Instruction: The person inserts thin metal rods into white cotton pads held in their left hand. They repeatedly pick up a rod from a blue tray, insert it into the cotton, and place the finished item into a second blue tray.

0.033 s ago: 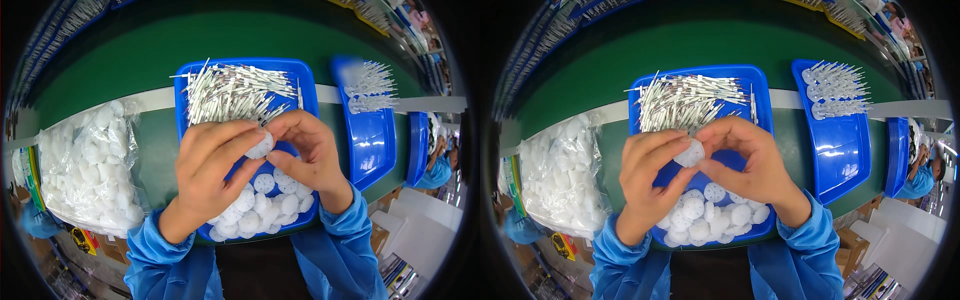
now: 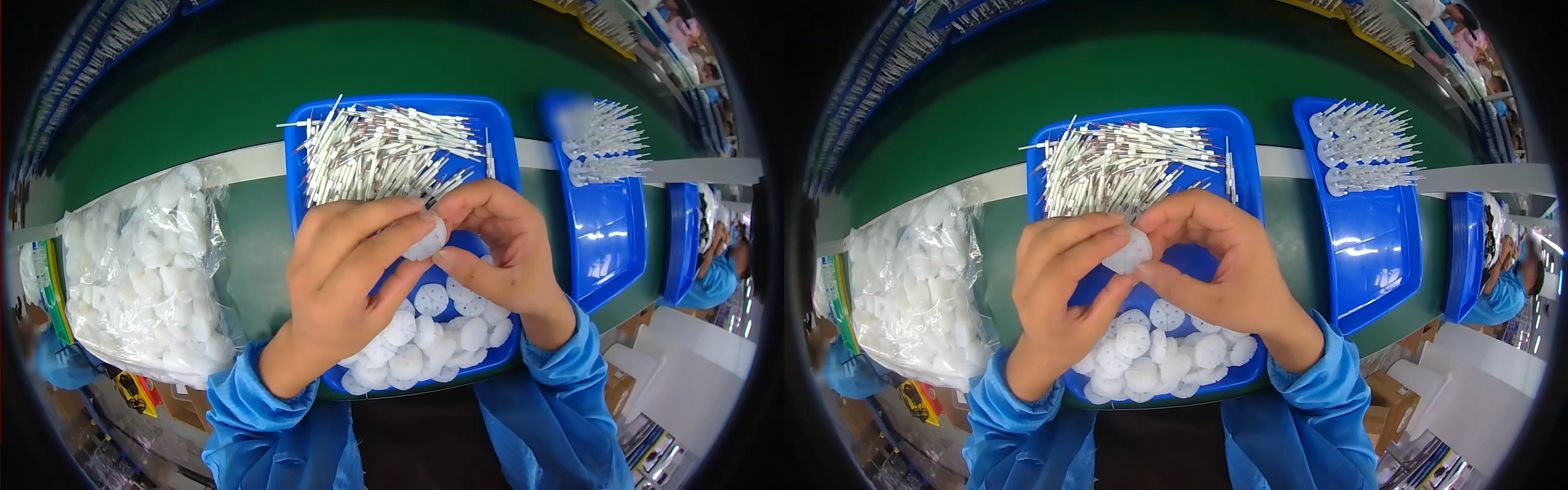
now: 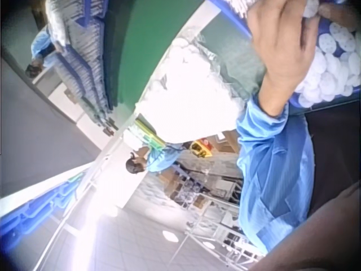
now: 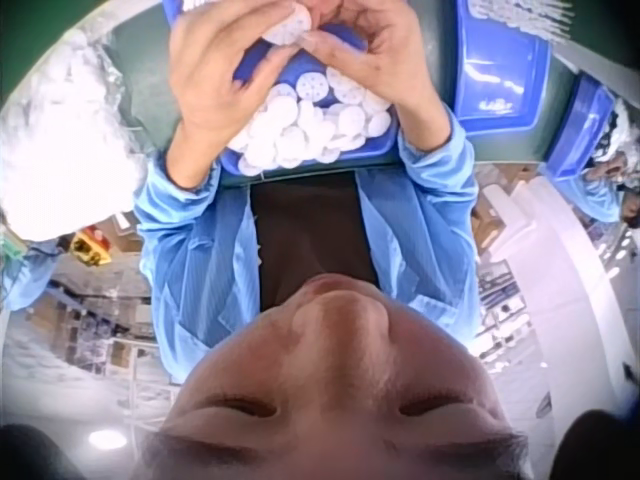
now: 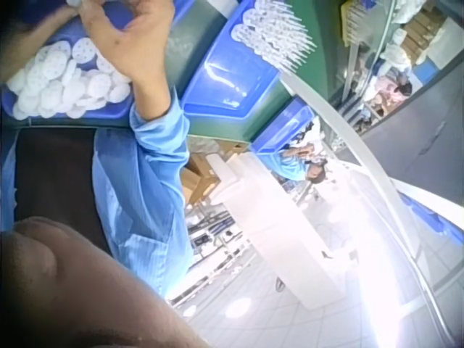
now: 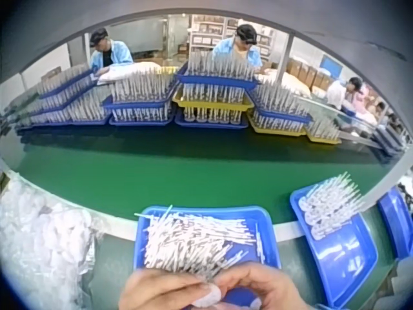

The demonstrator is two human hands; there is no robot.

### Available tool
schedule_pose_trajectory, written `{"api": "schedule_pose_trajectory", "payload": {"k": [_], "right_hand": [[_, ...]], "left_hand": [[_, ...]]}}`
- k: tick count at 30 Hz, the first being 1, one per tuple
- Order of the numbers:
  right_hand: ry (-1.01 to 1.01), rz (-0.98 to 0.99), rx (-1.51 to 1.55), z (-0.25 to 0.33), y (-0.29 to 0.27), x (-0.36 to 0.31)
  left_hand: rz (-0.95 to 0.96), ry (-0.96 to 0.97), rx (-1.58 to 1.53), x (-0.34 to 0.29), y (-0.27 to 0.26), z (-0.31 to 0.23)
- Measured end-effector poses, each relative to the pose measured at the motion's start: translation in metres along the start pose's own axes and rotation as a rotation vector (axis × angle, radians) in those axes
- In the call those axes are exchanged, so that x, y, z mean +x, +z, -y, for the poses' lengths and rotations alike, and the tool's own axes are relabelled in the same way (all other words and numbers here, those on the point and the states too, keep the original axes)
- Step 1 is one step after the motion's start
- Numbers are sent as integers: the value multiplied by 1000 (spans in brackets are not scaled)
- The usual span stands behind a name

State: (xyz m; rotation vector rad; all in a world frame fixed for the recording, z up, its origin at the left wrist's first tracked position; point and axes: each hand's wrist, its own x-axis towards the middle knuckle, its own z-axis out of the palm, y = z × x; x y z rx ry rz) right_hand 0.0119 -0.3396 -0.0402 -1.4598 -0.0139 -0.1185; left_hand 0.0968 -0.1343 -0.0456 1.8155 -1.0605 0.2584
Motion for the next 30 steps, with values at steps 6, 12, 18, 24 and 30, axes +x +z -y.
{"api": "schedule_pose_trajectory", "payload": {"k": [6, 12, 18, 24, 30], "right_hand": [[86, -72, -239, 9, -8, -2], [-545, -114, -1457, 0, -13, 52], [-546, -138, -1300, 2, -16, 57], [-281, -89, -778, 15, 3, 6], [-206, -127, -667, 10, 6, -1]], "left_hand": [[82, -11, -109, -7, -1, -2], [26, -235, -457, -12, -5, 16], [-50, -449, -600, -10, -8, 10], [21, -600, -625, -13, -10, 8], [-59, -503, -624, -8, 0, 7]]}}
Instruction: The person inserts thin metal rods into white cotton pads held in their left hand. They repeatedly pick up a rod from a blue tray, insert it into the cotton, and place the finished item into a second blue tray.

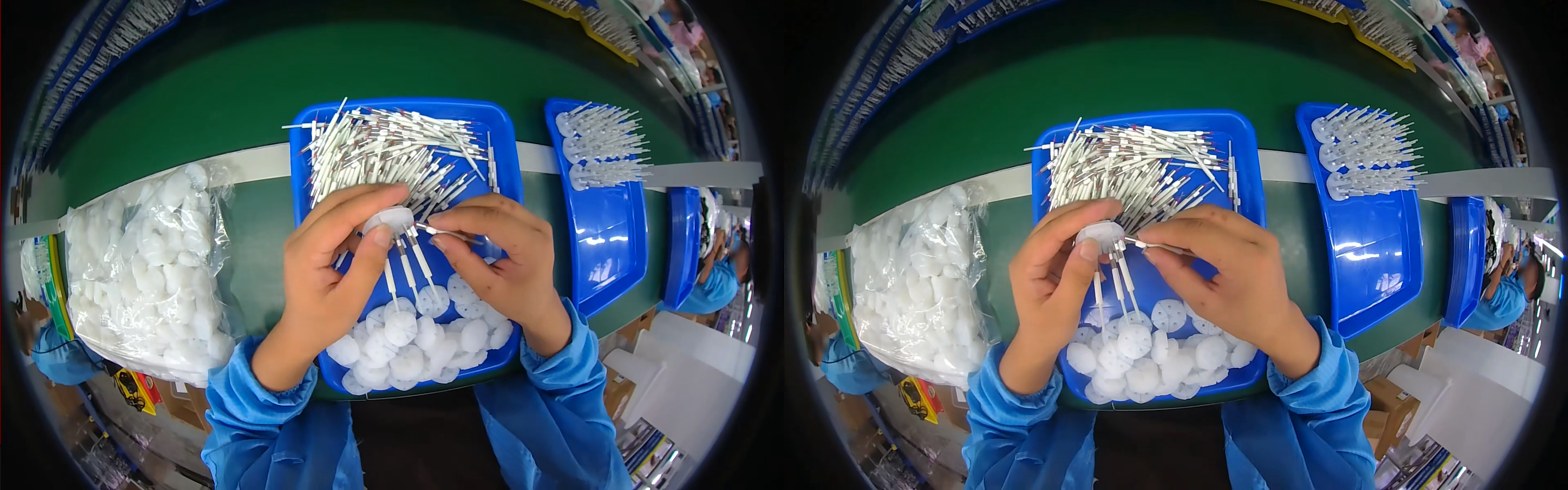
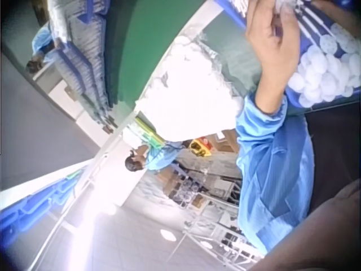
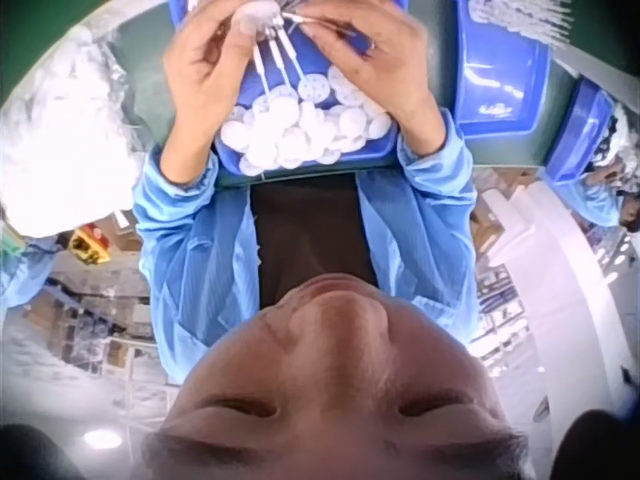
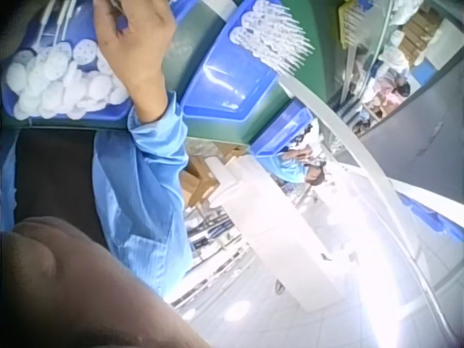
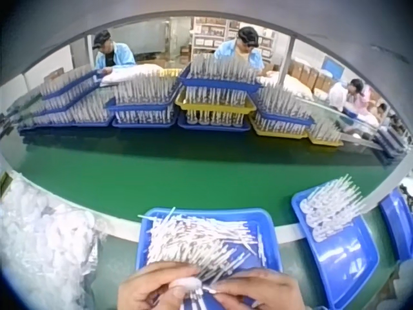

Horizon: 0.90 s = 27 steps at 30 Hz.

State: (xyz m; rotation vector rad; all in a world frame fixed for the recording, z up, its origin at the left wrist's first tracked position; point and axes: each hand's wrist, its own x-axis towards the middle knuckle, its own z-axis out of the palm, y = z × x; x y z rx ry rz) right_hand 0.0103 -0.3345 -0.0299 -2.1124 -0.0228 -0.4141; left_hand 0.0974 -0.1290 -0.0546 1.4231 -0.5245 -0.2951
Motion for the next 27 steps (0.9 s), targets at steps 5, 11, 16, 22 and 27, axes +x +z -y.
{"api": "schedule_pose_trajectory", "payload": {"k": [5, 11, 16, 22, 27], "right_hand": [[-47, -24, -19, -1, 0, 1], [22, -11, -101, 2, -3, -3], [115, -10, -25, 2, -2, -5], [198, 39, 40, 5, -5, -3], [170, 55, 9, 6, -4, -2]], "left_hand": [[15, -40, -29, -4, 2, 5], [-27, -34, -18, -5, 2, 7], [17, 63, 334, 0, -4, -5], [54, 162, 452, 5, -8, -4], [9, 79, 367, 3, -4, -4]]}}
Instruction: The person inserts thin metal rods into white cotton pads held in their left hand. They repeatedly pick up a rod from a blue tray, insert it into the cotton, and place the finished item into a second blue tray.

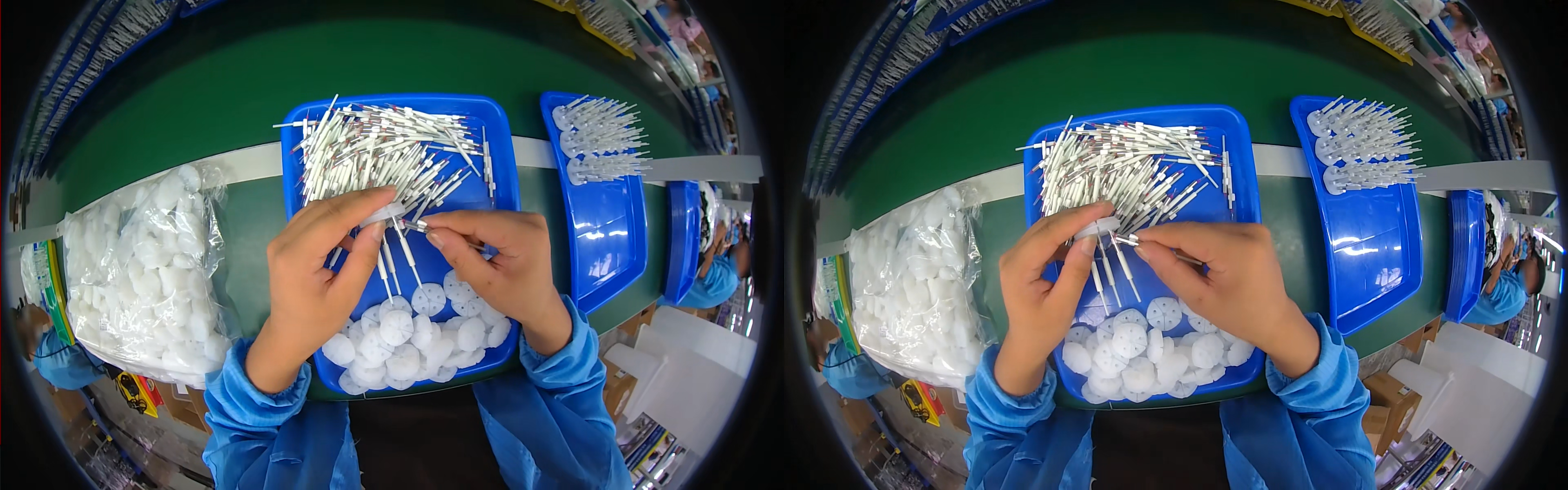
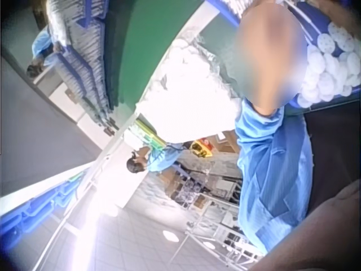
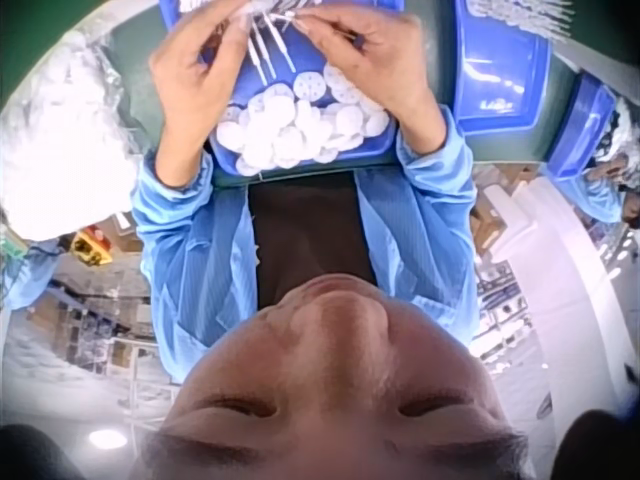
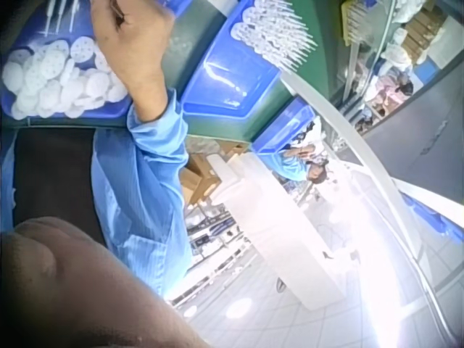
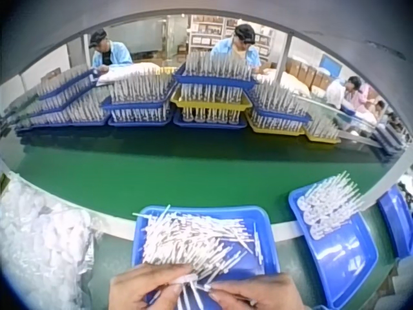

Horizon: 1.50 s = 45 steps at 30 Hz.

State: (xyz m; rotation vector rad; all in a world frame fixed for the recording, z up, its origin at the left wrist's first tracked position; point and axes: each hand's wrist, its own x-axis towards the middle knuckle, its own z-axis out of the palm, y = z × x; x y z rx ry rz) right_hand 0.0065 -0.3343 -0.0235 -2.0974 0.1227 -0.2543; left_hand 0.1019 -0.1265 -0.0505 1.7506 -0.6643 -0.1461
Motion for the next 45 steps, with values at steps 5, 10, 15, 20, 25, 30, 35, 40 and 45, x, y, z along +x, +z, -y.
{"api": "schedule_pose_trajectory", "payload": {"k": [5, 10, 15, 20, 25, 30, 35, 40, 45], "right_hand": [[-60, -57, -21, -7, 7, 0], [-129, -86, -207, -13, 14, 0], [-188, -91, -278, -19, 19, -1], [-385, -155, -502, -12, 18, 1], [-493, -177, -437, -15, 21, 5], [-498, -157, -378, -19, 21, 4], [-327, -115, -261, -11, 10, 2], [-171, -75, 166, -18, -3, 9], [-30, 28, 328, -10, 5, 0]], "left_hand": [[106, -46, -5, 0, -5, -5], [102, 87, 96, 3, -4, -2], [84, 301, 306, 3, -1, 2], [97, 192, 366, -4, 0, -12], [90, 147, 314, -6, -1, -15], [88, 63, 239, -11, 0, -15], [83, -105, -97, -9, 0, -6], [68, 100, 77, 0, -2, -13], [51, 248, 163, -3, 0, -11]]}}
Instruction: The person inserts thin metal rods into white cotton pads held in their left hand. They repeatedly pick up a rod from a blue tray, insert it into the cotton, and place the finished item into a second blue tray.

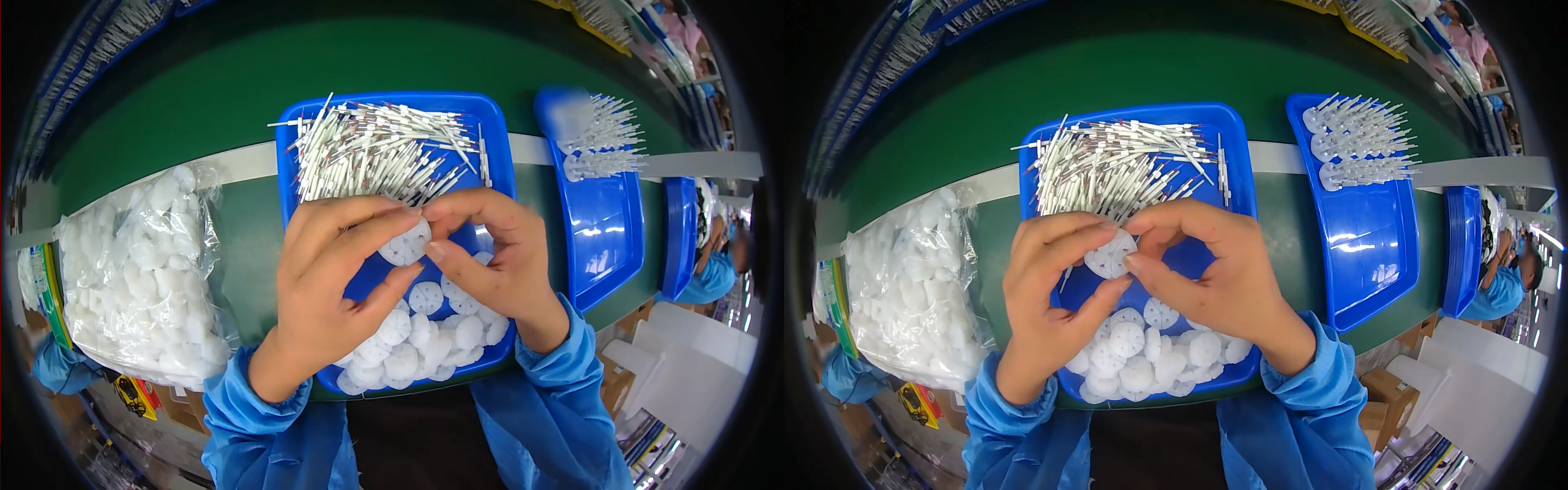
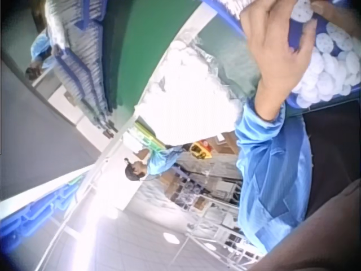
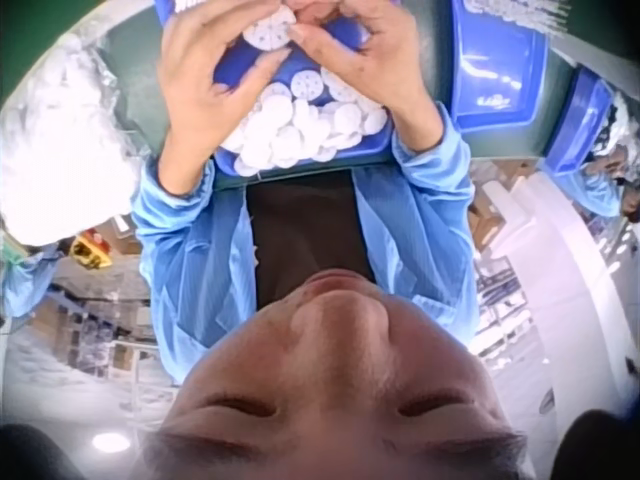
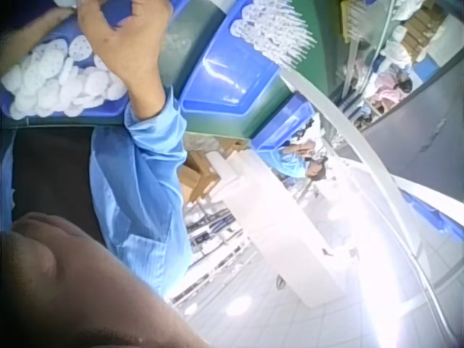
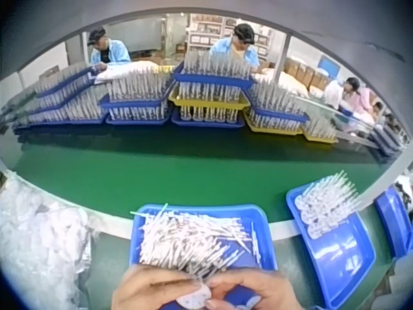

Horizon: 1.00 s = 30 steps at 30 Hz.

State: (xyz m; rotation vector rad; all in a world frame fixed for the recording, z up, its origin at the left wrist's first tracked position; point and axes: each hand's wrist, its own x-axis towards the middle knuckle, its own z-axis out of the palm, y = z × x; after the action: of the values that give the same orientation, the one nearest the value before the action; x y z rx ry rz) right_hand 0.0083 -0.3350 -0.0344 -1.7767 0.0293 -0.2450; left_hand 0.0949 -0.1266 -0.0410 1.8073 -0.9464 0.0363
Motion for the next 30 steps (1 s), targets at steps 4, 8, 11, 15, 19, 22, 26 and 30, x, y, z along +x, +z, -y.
{"api": "schedule_pose_trajectory", "payload": {"k": [4, 8, 11, 15, 19, 22, 26, 30], "right_hand": [[85, -40, 151, -1, 0, -3], [147, -18, 162, -2, -2, -2], [155, 8, 187, -3, -3, -2], [71, 4, 157, -4, -3, -8], [-140, -9, -376, 0, -23, -8], [-331, 36, -848, 2, -26, 10], [-449, 102, -1237, 0, -20, 21], [-375, 148, -1487, -3, -21, 30]], "left_hand": [[31, 8, -42, 1, -1, 1], [66, 118, -9, 4, 0, 4], [55, 124, 0, 3, 1, 5], [54, 66, -65, 2, 0, 2], [21, -8, -223, -2, -9, 12], [-47, -142, -375, -5, -13, 17], [-95, -391, -622, -3, -11, 9], [-39, -468, -703, -7, -12, 10]]}}
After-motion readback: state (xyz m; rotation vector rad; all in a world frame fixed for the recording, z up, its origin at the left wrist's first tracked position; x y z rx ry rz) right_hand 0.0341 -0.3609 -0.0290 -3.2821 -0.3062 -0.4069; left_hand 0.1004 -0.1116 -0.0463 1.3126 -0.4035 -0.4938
